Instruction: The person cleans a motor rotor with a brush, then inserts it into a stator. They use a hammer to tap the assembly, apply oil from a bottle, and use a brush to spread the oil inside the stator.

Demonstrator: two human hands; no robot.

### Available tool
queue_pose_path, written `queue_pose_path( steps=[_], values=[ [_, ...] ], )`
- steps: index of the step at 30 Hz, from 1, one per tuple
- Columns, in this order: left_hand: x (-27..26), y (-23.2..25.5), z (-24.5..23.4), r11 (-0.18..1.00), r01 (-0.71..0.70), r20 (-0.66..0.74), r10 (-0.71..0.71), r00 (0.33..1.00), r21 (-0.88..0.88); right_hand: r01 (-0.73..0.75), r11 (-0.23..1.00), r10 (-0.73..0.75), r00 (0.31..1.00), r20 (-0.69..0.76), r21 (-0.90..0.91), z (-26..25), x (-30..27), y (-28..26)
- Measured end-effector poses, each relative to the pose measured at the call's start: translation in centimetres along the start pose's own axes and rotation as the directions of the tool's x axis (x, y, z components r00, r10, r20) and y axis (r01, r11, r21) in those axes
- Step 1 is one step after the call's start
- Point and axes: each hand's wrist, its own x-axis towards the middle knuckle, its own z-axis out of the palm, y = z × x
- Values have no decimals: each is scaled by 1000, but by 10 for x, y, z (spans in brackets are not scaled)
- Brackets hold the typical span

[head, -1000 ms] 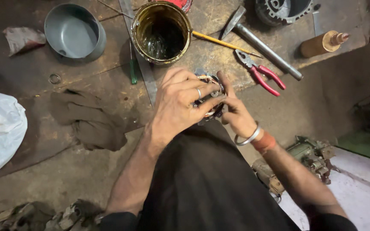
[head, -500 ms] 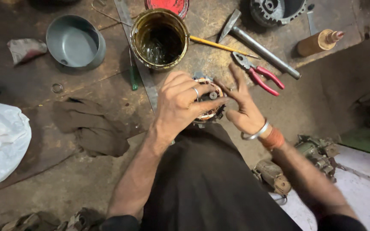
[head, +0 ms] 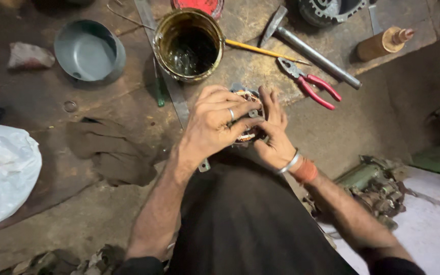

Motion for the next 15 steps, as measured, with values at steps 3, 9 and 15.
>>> queue_pose_path(
  steps=[3,9,15],
  values=[
    [0,0,2,1000,-12,-42,12,999,4,118,893,-116,993,31,-434,-14,5,-4],
    [1,10,8,998,22,-141,-12,990,67,153,605,-194,980,41,-781,-38,10,-6],
    [2,13,18,998,39,-257,-23,966,58,32,960,-41,999,29,277,-35,9,-8]
  ],
)
